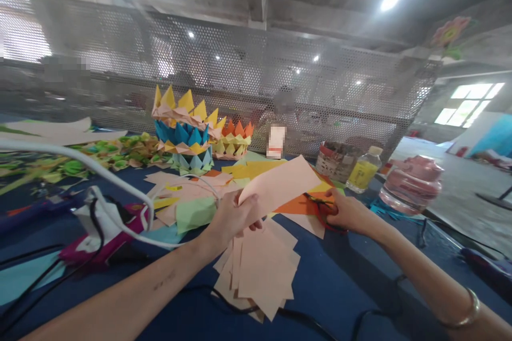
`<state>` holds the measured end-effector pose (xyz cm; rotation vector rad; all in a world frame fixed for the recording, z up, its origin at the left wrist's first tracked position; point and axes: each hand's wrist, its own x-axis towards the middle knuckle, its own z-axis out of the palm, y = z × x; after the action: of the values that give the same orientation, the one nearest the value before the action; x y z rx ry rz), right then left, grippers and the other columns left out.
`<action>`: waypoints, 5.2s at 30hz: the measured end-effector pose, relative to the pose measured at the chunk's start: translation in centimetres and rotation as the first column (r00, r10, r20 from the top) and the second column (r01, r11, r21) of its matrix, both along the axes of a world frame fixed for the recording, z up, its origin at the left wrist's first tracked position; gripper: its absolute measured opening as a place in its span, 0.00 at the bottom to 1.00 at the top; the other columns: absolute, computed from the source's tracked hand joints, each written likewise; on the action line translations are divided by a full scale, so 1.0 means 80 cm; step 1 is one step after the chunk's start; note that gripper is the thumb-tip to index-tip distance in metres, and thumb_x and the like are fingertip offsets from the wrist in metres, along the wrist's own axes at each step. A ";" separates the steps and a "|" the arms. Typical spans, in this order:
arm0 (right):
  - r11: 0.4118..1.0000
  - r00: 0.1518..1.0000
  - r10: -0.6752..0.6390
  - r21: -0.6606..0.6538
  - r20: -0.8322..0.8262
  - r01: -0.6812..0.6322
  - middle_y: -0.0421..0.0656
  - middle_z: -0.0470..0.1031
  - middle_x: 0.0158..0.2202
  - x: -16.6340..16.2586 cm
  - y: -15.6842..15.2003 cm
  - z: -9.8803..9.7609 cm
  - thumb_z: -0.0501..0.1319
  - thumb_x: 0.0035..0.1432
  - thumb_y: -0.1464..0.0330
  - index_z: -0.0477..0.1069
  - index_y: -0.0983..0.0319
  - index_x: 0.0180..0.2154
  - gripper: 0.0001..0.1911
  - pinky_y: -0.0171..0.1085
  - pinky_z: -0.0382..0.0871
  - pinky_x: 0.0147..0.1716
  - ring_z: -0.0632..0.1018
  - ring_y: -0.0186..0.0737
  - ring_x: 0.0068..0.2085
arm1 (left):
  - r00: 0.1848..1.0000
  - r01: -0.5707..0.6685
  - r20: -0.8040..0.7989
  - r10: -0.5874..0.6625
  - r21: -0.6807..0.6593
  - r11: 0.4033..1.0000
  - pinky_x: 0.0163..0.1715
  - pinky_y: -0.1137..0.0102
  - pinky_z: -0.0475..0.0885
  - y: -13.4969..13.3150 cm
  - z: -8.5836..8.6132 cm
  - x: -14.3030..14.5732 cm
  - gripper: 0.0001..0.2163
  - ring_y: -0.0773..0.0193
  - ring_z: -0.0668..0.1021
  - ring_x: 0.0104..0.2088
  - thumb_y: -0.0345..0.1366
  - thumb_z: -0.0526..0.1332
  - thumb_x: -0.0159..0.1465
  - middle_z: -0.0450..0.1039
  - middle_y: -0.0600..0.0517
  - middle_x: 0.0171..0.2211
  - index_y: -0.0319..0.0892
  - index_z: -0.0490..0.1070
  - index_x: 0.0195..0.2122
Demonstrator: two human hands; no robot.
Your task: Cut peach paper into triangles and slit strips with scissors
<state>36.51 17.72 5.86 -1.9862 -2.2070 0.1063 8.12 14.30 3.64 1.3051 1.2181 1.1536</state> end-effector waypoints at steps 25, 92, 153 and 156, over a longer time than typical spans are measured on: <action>0.850 0.690 0.204 -0.224 -0.695 -0.477 0.36 0.59 0.24 -0.087 -0.078 0.023 0.50 0.52 0.41 0.59 0.59 0.32 0.27 0.34 0.64 0.22 0.64 0.32 0.23 | 0.935 -0.110 0.348 0.063 0.116 0.987 0.16 0.74 0.70 -0.009 0.010 0.008 0.09 0.65 0.75 0.15 0.39 0.60 0.56 0.72 0.53 0.16 0.37 0.69 0.31; 0.901 0.733 0.280 -0.093 -0.620 -0.423 0.35 0.62 0.14 -0.106 -0.087 0.006 0.48 0.51 0.39 0.58 0.60 0.25 0.30 0.29 0.53 0.13 0.65 0.30 0.15 | 0.918 0.103 0.379 -0.119 0.062 0.993 0.17 0.71 0.72 -0.018 0.000 0.015 0.12 0.62 0.76 0.17 0.42 0.62 0.55 0.73 0.51 0.17 0.36 0.69 0.33; 0.897 0.732 0.388 0.046 -0.559 -0.440 0.38 0.64 0.12 -0.108 -0.088 -0.011 0.42 0.55 0.40 0.58 0.60 0.21 0.32 0.30 0.56 0.13 0.67 0.31 0.14 | 0.870 0.222 0.462 -0.172 -0.055 0.974 0.17 0.71 0.71 -0.023 -0.003 0.015 0.18 0.63 0.76 0.18 0.45 0.68 0.48 0.75 0.47 0.22 0.35 0.72 0.33; 0.892 0.730 0.403 0.057 -0.552 -0.449 0.38 0.64 0.12 -0.109 -0.089 -0.009 0.42 0.55 0.40 0.59 0.60 0.20 0.32 0.30 0.57 0.14 0.67 0.31 0.14 | 0.870 0.236 0.457 -0.185 -0.055 0.970 0.18 0.70 0.72 -0.023 -0.003 0.014 0.18 0.62 0.76 0.18 0.45 0.68 0.48 0.75 0.46 0.23 0.34 0.72 0.33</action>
<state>27.81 10.63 5.16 -1.2002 -2.2095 0.7424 9.24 12.46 3.36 0.9851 0.7642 1.1312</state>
